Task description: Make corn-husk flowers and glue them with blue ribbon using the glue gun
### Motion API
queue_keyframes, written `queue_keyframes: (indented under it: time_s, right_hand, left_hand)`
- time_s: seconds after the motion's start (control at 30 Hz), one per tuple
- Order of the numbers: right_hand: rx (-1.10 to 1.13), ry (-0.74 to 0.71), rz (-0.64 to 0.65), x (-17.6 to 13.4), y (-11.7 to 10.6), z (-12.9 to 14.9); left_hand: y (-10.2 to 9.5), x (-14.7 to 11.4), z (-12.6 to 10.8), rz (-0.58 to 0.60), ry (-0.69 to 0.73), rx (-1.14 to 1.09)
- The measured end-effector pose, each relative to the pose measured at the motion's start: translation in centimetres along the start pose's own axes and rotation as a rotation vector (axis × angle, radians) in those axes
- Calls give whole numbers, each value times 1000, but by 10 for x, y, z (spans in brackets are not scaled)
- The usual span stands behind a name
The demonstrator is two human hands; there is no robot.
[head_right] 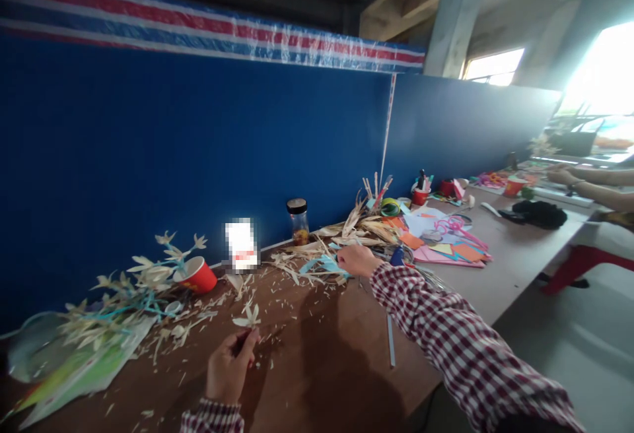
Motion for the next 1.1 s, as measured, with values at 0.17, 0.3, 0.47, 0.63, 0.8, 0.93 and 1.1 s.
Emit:
queue_keyframes:
  time_s: [0.17,0.3,0.47,0.63,0.8,0.93,1.1]
  right_hand:
    - [39,-144,38,-11,-4,5]
    - [111,-178,13,-15,-11,10]
    - [319,-251,-8,-12,-46,19]
    - [544,-256,-107,-3,-87,28]
    - [744,-234,-224,7,-103,33]
    - [708,-248,-283,13,-115,38]
    - [318,-140,-356,17,-122,28]
  left_hand:
    - [1,1,4,13,11,-30]
    - [0,0,5,-10,7,-22]
    - [-1,-1,2,-3,28,60]
    - [-4,-1,5,-77,51,18]
    - [-1,-2,7,-75,57,-26]
    - [-2,-2,4,-52,54,-43]
    - [0,-1,5,-6,29,-34]
Point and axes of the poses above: each hand's wrist, its own x-axis towards the middle knuckle, its own y-axis out of the palm, z = x × y, the point moved 8 cm from there along x, towards the middle knuckle, and after that the axes turned 1 degree about y, right-handed, at the moved point
